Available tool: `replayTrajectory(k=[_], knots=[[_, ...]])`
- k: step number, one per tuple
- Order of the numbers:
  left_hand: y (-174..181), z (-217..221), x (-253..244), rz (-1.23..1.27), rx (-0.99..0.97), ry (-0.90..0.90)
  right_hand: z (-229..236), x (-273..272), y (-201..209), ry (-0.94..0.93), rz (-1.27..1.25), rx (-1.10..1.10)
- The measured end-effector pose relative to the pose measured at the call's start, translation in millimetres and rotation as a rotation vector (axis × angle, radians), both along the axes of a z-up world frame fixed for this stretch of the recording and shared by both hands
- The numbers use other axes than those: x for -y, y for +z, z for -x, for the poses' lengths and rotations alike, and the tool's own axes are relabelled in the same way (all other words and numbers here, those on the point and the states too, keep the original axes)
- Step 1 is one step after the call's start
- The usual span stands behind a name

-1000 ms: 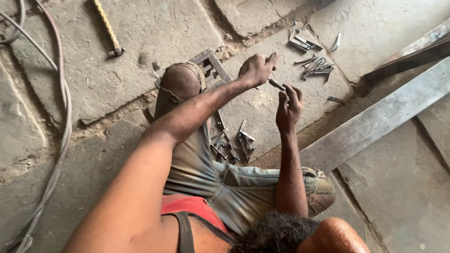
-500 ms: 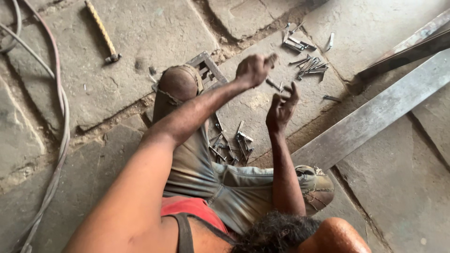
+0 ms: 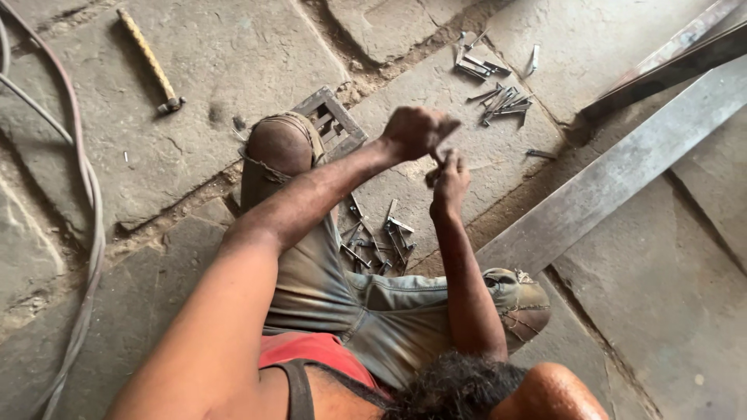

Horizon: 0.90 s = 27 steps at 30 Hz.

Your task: The person sits on the floor and repeatedly rubs small metal pieces against a fixed sharpening block to sharpen their edges. They handle the pieces one at a time, rotating them to work different sides, and place finished pieces into a growing pile on the floor.

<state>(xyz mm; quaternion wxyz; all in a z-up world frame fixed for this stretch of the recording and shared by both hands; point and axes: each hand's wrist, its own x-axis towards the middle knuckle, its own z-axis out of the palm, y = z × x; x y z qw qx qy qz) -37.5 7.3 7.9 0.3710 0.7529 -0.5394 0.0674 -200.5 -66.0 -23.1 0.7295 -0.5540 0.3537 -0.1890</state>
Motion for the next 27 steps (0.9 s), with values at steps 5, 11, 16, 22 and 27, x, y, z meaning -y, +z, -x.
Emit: replayTrajectory(k=[5, 11, 16, 22, 27], knots=[[4, -23, -8, 0.015, -0.526, 0.354, -2, -10, 27, -0.052, 0.829, 0.239], [31, 0, -14, 0.222, -0.277, 0.068, -2, 17, -18, -0.099, 0.976, 0.161], [52, 23, -19, 0.211, 0.342, -0.219, 5, 10, -16, 0.161, -0.311, 0.105], [53, -1, -36, -0.003, -0.246, 0.248, 4, -17, 53, 0.046, 0.852, 0.181], [68, -2, -29, 0.117, -0.364, 0.130, 10, -15, 48, -0.096, 1.188, 0.201]])
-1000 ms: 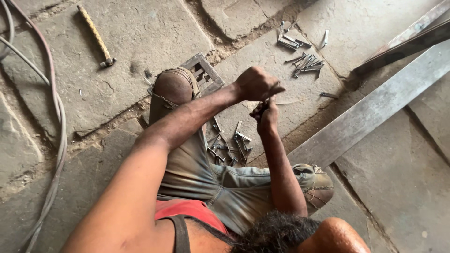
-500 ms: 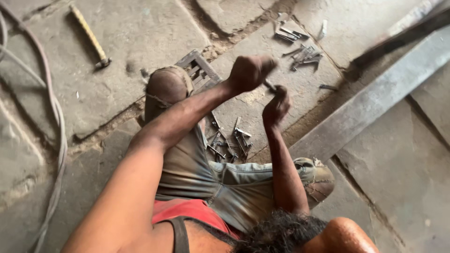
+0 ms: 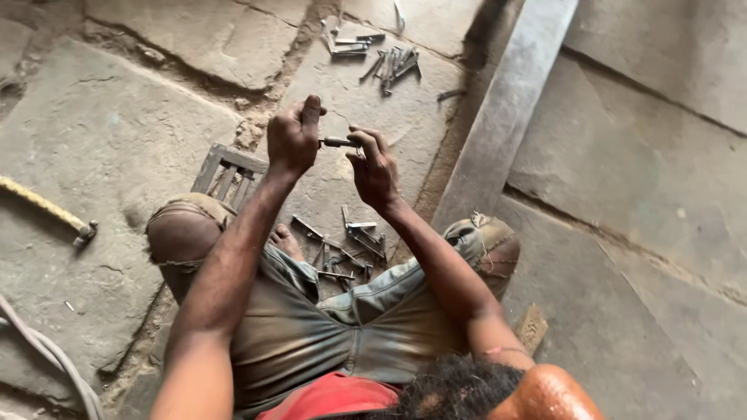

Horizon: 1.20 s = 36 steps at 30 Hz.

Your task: The person sits on the floor and repeatedly rubs small metal pieces against a fixed sharpening block to sharpen their edges. They handle the pieces one at a time, rotating them to work different sides, and place finished pieces into a growing pile on the floor.

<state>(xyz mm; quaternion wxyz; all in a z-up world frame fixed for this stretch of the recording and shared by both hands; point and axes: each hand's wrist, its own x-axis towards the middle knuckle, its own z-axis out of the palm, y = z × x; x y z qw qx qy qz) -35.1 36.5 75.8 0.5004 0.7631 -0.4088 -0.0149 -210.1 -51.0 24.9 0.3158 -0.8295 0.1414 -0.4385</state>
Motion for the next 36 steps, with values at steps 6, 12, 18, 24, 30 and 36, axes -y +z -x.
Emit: replayTrajectory(k=[6, 12, 18, 24, 30, 36], knots=[[-8, 17, -10, 0.040, 0.628, -0.284, -11, 17, -46, 0.393, -1.319, -0.307], [-17, -6, -5, -0.130, 0.102, -0.009, -7, 10, -4, 0.071, -0.438, -0.150], [-9, -17, -11, -0.021, -0.278, -0.071, -8, 10, 2, -0.006, 0.380, -0.016], [-14, 3, -6, 0.008, 0.637, -0.377, -10, 12, -36, 0.349, -1.104, -0.238], [-19, -4, -1, -0.122, 0.049, -0.143, 4, 28, -3, 0.646, -1.446, -0.232], [-9, -17, -8, -0.163, -0.456, -0.013, 5, 14, 27, 0.321, -0.791, -0.272]])
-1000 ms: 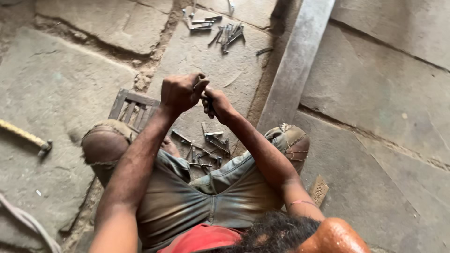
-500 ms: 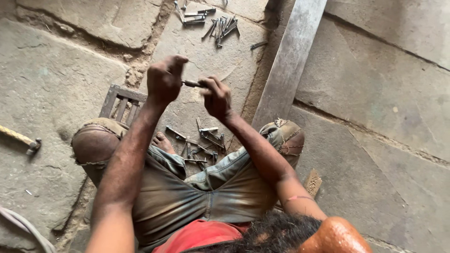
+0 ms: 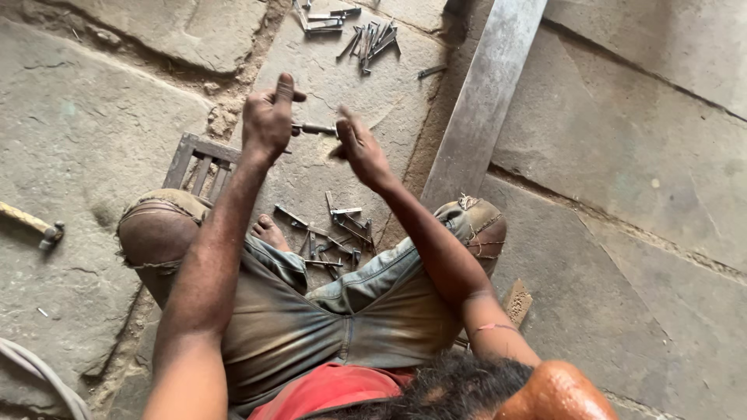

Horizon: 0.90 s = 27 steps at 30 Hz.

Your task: The person sits on the floor and repeatedly rubs small metal pieces against a fixed sharpening block to sharpen their edges. They handle the pieces one at a time, rotating them to work different sides, and place finished pieces into a growing pile on the floor.

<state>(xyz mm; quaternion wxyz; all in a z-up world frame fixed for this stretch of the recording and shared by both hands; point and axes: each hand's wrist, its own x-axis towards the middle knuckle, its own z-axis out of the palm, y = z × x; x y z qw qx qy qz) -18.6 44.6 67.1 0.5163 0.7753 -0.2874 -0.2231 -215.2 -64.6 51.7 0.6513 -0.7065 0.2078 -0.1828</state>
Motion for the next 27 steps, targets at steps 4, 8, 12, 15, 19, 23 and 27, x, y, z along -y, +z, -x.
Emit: replayTrajectory(k=[4, 8, 12, 15, 19, 23, 27], knots=[[3, 2, -4, -0.010, -0.009, 0.009, -2, -5, -18, -0.174, 1.134, 0.216], [1, 10, 1, 0.064, 0.185, -0.080, -11, 1, -43, -0.202, 0.758, 0.073], [-2, 19, -5, 0.297, 0.573, -0.226, -6, -2, -45, -0.088, -0.153, -0.112], [-3, 12, 2, -0.105, 0.127, -0.144, -4, 7, -29, -0.013, -0.496, -0.120], [-26, 8, 0, 0.115, -0.102, -0.119, 4, 10, -16, -0.040, -0.527, -0.096], [-40, -6, 9, 0.183, -0.308, -0.123, 5, 24, -4, 0.077, -0.462, -0.018], [-41, -2, -3, 0.211, -0.283, -0.122, 11, 19, -2, 0.193, -0.480, 0.055]])
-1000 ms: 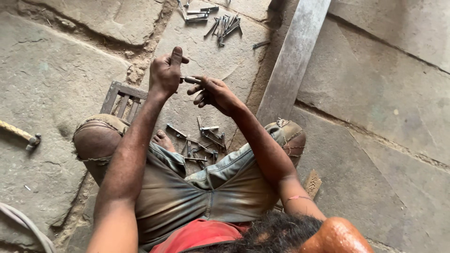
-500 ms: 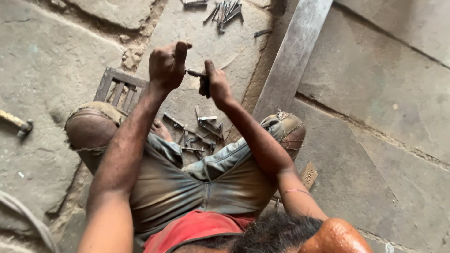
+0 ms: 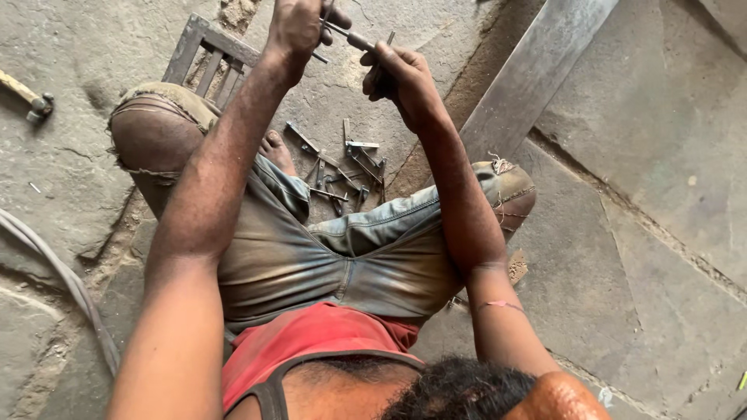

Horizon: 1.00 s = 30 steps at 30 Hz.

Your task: The person sits on the floor and repeatedly rubs small metal pieces against a fixed sharpening block to sharpen their edges. They handle the pieces one at a time, rotating them to work different sides, and place finished pieces into a growing pile on the floor.

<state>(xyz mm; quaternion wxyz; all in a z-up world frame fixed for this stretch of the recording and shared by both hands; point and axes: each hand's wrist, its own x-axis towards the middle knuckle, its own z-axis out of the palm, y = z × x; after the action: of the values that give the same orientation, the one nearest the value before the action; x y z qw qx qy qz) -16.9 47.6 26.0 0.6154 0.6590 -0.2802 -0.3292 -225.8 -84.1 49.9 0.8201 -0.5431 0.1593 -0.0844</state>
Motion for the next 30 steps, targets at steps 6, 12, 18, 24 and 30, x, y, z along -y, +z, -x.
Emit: replayTrajectory(k=[6, 12, 18, 24, 30], knots=[[31, 12, 3, -0.061, -0.072, 0.040, -4, 2, -3, -0.034, 0.530, 0.100], [57, 18, 4, -0.129, -0.234, -0.062, -14, 2, -2, -0.283, 1.189, 0.359], [62, 15, -3, -0.072, -0.046, -0.028, -3, 4, 10, 0.195, -0.394, 0.223], [71, 20, -7, -0.089, -0.127, -0.109, -13, -20, -13, 0.098, -0.008, 0.217], [75, 20, -1, -0.105, -0.319, -0.093, -15, -9, -20, -0.161, 0.882, 0.041]])
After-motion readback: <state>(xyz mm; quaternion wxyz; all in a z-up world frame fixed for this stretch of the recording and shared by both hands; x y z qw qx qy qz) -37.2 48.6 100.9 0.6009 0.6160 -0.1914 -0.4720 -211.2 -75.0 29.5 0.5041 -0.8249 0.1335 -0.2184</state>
